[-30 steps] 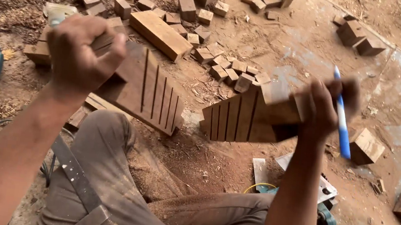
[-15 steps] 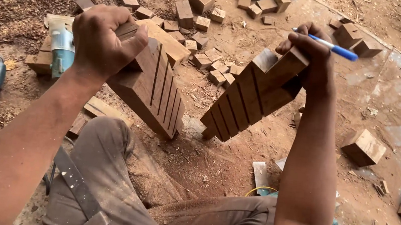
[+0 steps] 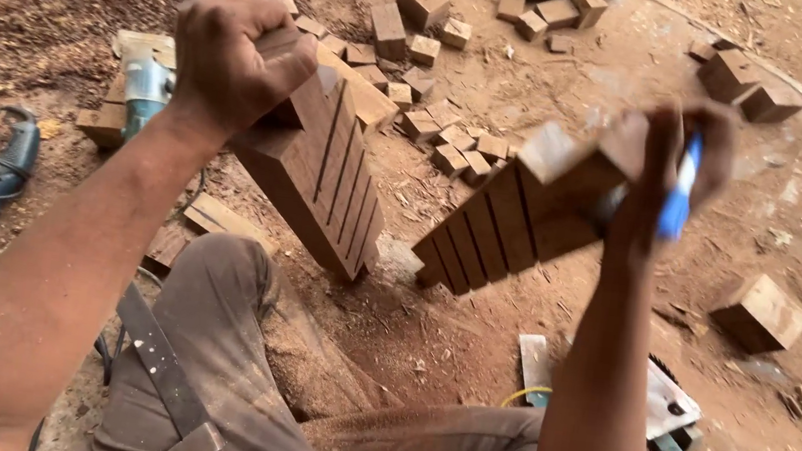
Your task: Marking diagonal lines on a wooden workpiece using a square and a pen.
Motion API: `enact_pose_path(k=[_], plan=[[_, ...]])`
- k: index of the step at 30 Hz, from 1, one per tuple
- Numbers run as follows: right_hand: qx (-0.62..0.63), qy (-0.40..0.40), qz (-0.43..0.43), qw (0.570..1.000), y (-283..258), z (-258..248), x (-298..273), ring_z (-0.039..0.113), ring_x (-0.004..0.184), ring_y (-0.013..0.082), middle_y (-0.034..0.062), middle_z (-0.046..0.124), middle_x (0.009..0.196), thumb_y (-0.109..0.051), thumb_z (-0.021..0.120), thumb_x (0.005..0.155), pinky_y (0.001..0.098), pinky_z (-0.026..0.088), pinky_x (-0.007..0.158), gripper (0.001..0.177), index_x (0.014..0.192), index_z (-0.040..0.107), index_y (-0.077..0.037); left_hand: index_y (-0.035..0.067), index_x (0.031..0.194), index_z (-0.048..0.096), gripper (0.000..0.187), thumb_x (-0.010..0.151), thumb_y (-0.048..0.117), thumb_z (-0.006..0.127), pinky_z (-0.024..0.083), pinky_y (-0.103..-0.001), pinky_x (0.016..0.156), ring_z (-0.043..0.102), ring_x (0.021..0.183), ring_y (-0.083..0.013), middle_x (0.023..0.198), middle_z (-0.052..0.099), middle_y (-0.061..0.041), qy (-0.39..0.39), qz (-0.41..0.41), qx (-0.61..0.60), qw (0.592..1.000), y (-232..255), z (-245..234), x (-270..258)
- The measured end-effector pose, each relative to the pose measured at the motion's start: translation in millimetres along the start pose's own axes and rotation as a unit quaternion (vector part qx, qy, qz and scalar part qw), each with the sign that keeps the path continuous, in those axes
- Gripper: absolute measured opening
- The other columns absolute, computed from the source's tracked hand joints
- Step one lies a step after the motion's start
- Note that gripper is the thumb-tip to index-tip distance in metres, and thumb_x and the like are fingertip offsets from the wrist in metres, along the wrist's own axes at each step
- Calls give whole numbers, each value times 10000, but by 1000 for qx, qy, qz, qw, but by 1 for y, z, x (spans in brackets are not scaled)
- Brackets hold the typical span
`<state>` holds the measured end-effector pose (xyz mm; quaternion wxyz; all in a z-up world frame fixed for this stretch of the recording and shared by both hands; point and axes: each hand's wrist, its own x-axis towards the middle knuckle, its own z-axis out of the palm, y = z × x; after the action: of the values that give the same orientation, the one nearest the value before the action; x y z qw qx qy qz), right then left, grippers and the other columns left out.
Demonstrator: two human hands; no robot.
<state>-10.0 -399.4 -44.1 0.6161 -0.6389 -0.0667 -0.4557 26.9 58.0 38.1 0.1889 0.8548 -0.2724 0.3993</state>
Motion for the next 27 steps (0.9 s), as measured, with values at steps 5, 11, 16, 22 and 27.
enact_pose_path(k=[5, 11, 16, 22, 27], plan=[[89, -41, -85, 992, -56, -23, -43, 629, 813, 158, 6, 541, 845, -541, 786, 1001, 411, 651, 921, 557, 1121, 605, -29, 156, 689, 578, 446, 1024, 449, 601, 386, -324, 435, 443, 469, -111, 557, 494, 3, 0, -8, 12, 1000, -16, 9, 3], [49, 17, -135, 989, -49, -33, -44, 742, 978, 256, 88, 612, 980, -569, 856, 955, 443, 649, 912, 647, 1163, 561, -32, 134, 708, 619, 428, 1018, 428, 599, 404, -319, 424, 487, 501, -95, 608, 545, -5, -16, 8, -1, 1000, -5, 18, 8], [139, -110, -21, 984, -74, -37, -34, 742, 1102, 296, 74, 604, 978, -509, 910, 828, 452, 602, 966, 655, 1159, 566, -61, 119, 721, 659, 408, 1018, 395, 620, 445, -326, 495, 525, 516, -103, 627, 589, -14, -8, 51, 7, 999, 13, 21, 13], [234, -196, -32, 952, -49, -55, -39, 658, 1325, 274, 203, 660, 1395, -346, 956, 807, 445, 548, 1175, 702, 1269, 475, -126, 111, 777, 706, 340, 1003, 348, 613, 489, -279, 533, 565, 534, -79, 628, 607, -6, -10, 79, -10, 997, 4, 30, 14], [70, -139, 31, 987, -53, -80, -34, 644, 1141, 206, 170, 703, 1255, -304, 982, 893, 336, 541, 1066, 628, 1202, 479, -91, 104, 746, 682, 445, 1059, 415, 623, 454, -291, 468, 554, 550, -96, 610, 591, -12, -24, 29, 1, 999, -4, 22, 9]])
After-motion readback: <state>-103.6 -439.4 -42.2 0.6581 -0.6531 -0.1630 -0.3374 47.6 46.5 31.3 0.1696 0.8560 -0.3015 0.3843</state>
